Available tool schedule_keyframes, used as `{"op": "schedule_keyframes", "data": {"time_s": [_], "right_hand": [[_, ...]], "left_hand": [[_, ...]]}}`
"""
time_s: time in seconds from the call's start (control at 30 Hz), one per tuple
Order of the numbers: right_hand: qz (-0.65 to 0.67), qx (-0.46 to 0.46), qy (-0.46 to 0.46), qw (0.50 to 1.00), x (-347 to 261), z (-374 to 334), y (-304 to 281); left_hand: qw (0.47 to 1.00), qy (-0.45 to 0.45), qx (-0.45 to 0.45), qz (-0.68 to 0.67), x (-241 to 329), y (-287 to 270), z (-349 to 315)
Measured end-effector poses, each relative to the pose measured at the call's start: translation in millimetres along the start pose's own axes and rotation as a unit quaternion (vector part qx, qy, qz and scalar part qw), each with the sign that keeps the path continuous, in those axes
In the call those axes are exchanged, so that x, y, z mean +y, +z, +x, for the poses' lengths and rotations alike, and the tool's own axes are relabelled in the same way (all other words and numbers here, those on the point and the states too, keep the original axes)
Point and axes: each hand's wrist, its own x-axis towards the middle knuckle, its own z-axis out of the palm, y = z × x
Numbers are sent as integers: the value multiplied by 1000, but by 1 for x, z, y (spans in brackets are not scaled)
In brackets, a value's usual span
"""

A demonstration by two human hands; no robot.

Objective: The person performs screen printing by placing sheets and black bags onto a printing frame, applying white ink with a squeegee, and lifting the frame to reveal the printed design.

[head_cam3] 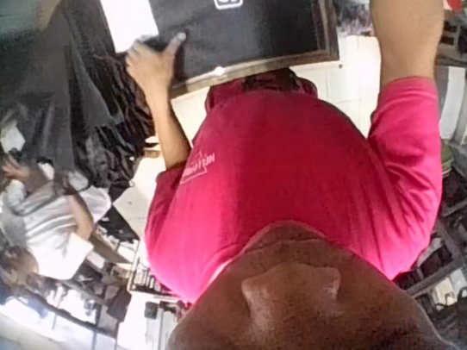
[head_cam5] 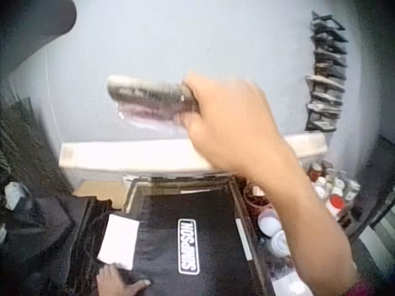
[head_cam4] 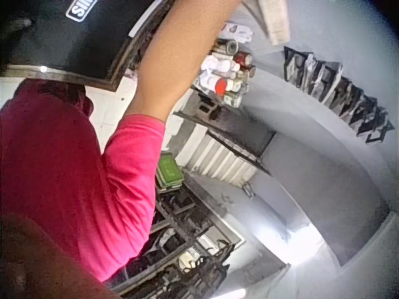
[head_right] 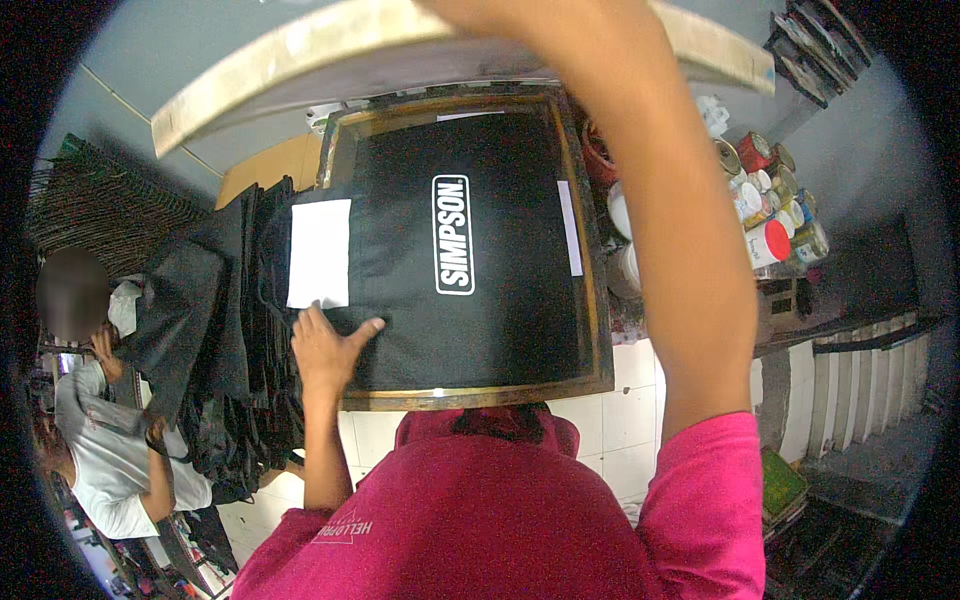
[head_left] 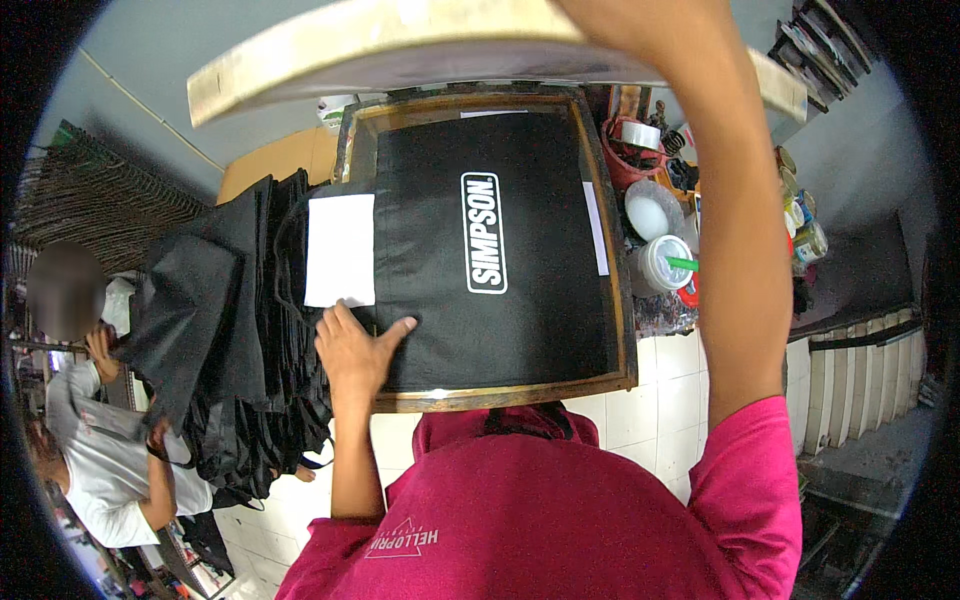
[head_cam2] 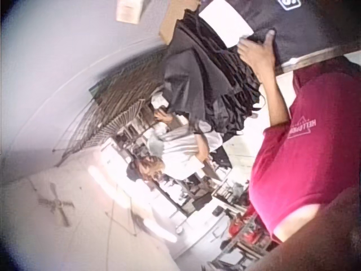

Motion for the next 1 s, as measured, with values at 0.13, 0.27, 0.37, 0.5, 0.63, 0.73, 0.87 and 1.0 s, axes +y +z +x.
{"op": "schedule_keyframes", "data": {"time_s": [0.13, 0.27, 0.37, 0.5, 0.63, 0.73, 0.87, 1.0], "right_hand": [[3, -3, 32, 999, 28, 46, 24], [13, -10, 20, 1000, 29, 65, 20], [31, -25, 28, 999, 35, 73, 21], [42, -19, 21, 999, 47, 78, 24], [86, -35, 20, 995, 51, 85, 30], [118, -12, 21, 993, 67, 80, 48], [101, -20, 20, 995, 48, 93, 32], [109, -20, 22, 994, 55, 94, 36]], "left_hand": [[999, -11, 31, 37, 10, 12, -11], [999, -41, -4, -10, 7, 19, -12], [970, -129, -39, -203, 2, 13, -8], [782, -176, -74, -594, 4, -13, -11], [745, -139, -51, -650, 15, -87, -17], [747, -129, 51, -650, 27, -129, -29], [762, -84, 172, -618, -8, -201, -30], [801, -70, 287, -521, -32, -243, -28]]}}
